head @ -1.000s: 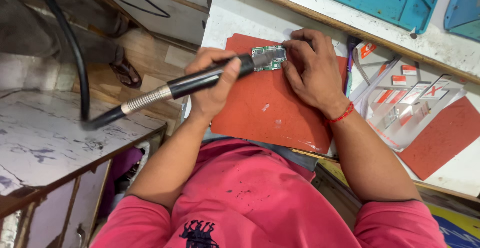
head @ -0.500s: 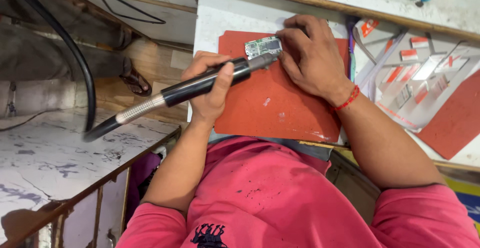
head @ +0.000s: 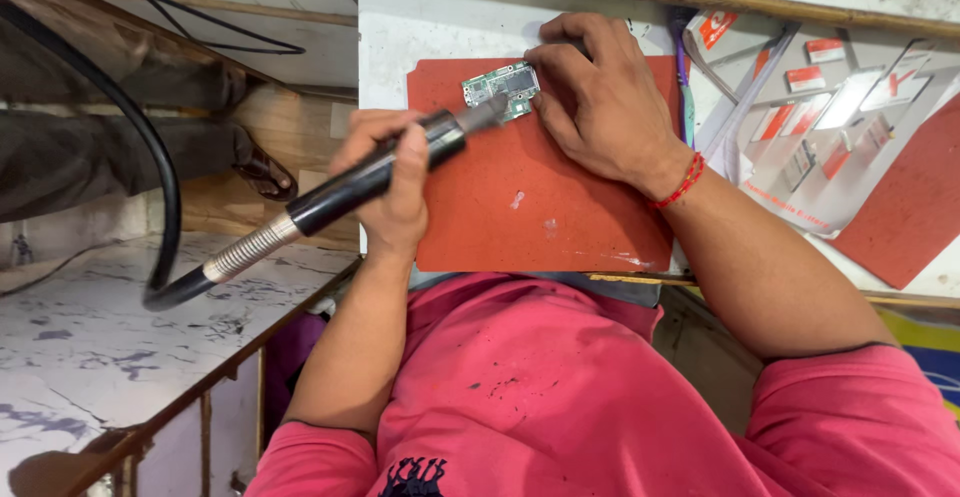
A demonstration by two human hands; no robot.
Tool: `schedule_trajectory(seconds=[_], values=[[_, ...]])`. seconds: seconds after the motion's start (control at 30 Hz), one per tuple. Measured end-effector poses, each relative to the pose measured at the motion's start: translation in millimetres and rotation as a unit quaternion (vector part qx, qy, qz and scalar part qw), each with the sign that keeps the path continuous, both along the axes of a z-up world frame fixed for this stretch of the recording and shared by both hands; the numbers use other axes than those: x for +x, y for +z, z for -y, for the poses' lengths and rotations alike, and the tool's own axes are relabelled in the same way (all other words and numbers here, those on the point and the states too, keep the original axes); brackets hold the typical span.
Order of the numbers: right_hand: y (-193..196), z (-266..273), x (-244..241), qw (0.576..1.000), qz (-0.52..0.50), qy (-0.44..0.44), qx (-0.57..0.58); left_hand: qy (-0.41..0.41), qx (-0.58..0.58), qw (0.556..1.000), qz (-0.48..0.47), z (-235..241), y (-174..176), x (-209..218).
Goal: The person uses a hot air gun to heat a small green circuit board placed on a red mat. They hold the board steady with one hand while directing the hot air nozzle with the other, focusing on specific components.
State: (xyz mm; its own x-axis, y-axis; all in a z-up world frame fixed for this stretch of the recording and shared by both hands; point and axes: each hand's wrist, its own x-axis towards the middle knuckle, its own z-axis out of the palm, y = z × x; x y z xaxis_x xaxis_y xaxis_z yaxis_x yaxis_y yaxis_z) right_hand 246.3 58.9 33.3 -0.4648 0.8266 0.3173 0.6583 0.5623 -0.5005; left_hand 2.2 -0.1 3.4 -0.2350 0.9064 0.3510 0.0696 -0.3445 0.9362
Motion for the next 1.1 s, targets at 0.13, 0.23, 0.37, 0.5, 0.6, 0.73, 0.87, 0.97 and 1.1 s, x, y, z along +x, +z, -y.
schedule_trajectory(seconds=[0.13, 0.23, 0.37, 0.5, 0.6, 0.73, 0.87, 0.97, 1.1], values=[[7, 0, -2, 1.0, 0.011, 0.019, 0.008, 0.024, -0.022, 0.999, -0.029, -3, 2, -3], [9, 0, -3, 0.999, 0.033, 0.023, 0.008, 0.005, -0.015, 1.0, -0.02, 1, 6, -2], [7, 0, -6, 0.999, 0.032, -0.008, 0.004, -0.005, -0.007, 1.0, -0.03, -1, 10, -3], [6, 0, -5, 1.0, 0.019, -0.017, -0.005, 0.04, -0.049, 0.998, 0.012, -2, 10, -1], [4, -1, -5, 1.0, 0.025, -0.011, 0.006, -0.032, -0.004, 0.998, -0.051, -2, 13, -6], [1, 0, -3, 1.0, 0.022, -0.001, 0.002, 0.032, -0.05, 0.998, -0.029, 0, 11, -1], [3, 0, -2, 1.0, 0.02, -0.001, 0.006, 0.019, -0.029, 0.999, -0.031, -2, 10, 0], [4, 1, -3, 1.0, 0.018, 0.007, 0.007, 0.003, -0.015, 0.999, -0.029, 0, 10, -2], [2, 0, -3, 1.0, 0.017, 0.003, -0.001, 0.0, -0.021, 0.999, -0.027, 1, 7, -1]])
